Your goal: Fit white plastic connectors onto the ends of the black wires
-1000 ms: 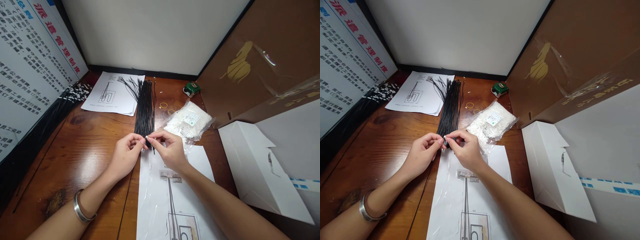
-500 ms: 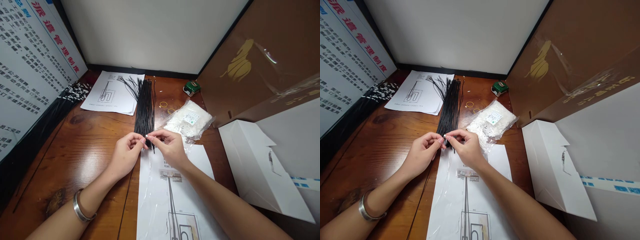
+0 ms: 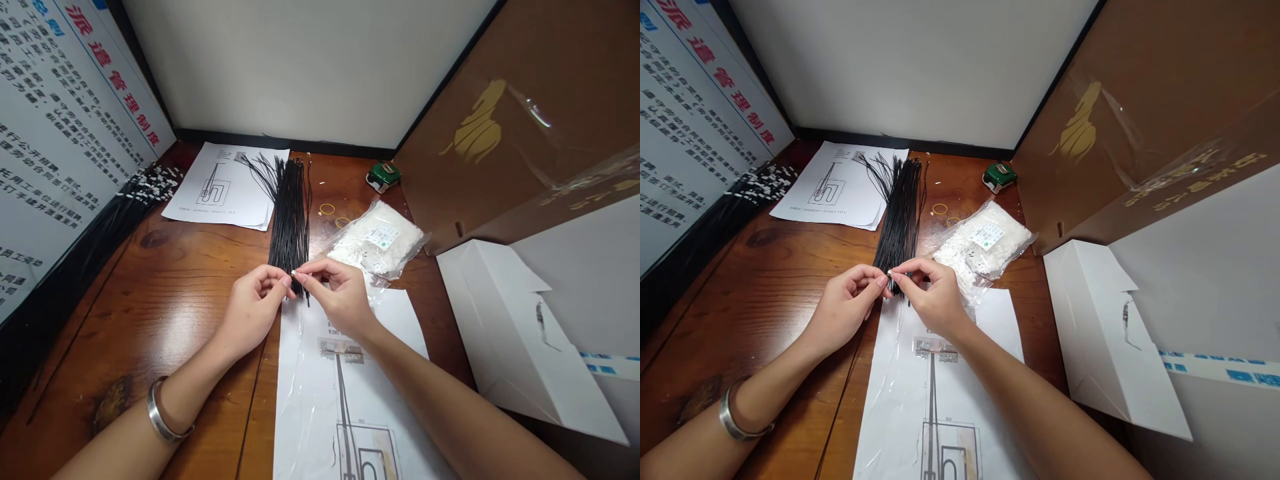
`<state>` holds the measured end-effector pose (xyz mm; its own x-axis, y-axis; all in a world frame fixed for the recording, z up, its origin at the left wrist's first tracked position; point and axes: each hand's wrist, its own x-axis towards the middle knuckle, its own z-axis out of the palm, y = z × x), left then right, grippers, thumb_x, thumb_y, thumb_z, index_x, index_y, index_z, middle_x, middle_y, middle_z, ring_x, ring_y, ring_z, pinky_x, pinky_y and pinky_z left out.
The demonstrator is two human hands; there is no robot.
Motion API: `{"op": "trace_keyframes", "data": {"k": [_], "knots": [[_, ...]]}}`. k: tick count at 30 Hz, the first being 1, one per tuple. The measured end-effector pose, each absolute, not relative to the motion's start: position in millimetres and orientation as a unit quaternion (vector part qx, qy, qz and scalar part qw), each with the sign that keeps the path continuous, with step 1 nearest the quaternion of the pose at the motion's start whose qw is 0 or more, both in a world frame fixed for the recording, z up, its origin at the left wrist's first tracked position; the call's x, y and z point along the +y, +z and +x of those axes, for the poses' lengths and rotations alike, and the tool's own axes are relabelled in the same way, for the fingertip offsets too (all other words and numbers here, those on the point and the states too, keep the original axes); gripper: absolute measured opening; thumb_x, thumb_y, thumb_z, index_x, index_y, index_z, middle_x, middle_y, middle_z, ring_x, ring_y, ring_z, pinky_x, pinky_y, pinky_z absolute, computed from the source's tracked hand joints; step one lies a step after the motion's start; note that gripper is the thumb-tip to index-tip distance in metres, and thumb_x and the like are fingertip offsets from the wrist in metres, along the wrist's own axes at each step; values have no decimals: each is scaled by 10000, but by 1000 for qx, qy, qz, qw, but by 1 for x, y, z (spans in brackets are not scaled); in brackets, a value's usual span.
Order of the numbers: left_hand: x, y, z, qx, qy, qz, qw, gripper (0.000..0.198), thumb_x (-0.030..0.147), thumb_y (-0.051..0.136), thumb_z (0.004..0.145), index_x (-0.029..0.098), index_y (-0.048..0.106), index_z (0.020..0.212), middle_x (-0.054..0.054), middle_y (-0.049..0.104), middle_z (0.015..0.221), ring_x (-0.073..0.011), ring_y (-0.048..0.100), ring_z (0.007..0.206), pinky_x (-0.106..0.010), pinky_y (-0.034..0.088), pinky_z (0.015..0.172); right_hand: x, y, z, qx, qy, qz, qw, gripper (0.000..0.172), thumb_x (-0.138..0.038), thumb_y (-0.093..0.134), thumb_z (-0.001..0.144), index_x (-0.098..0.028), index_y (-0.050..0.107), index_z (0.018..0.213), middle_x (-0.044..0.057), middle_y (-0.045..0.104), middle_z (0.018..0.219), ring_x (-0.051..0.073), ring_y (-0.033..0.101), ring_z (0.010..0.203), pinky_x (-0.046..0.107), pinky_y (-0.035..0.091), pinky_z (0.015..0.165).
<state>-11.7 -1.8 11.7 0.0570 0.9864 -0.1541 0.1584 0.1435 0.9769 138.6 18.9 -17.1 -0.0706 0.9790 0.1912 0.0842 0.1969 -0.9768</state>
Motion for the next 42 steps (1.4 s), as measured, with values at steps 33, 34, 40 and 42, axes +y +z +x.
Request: {"op": "trace_keyframes", "data": {"k": [33, 34, 40, 42], "knots": [[-1, 5, -15, 555, 388, 523, 517, 169, 311, 576, 835, 148, 596, 797, -4, 650, 653, -115, 554, 612, -225, 415, 600, 16, -15, 136, -643, 356, -432, 522, 58, -159, 647, 773, -184, 667, 724, 21, 668, 725, 103, 539, 564, 263, 429, 507], [-1, 5, -15, 555, 388, 523, 518, 169, 311, 576, 835, 148, 597, 796, -4, 651, 653, -114, 552, 612, -224, 415, 601, 16, -15, 136, -643, 357, -434, 521, 58, -159, 647, 772, -184, 668, 724, 20, 668, 724, 100, 533, 556, 262, 428, 506], [-1, 5, -14, 558, 389, 519, 518, 157, 302, 583, 832, 149, 606, 804, -4, 651, 657, -115, 552, 609, -224, 419, 593, 16, -15, 136, -637, 367, -451, 506, 54, -174, 645, 770, -185, 672, 725, 18, 669, 718, 91, 500, 532, 265, 410, 503], [-2, 6, -14, 557, 389, 520, 517, 157, 300, 582, 833, 150, 609, 802, -4, 650, 658, -116, 558, 611, -224, 422, 592, 16, -15, 136, -634, 372, -455, 503, 54, -186, 648, 770, -186, 673, 723, 15, 668, 706, 91, 492, 527, 266, 404, 501]]}}
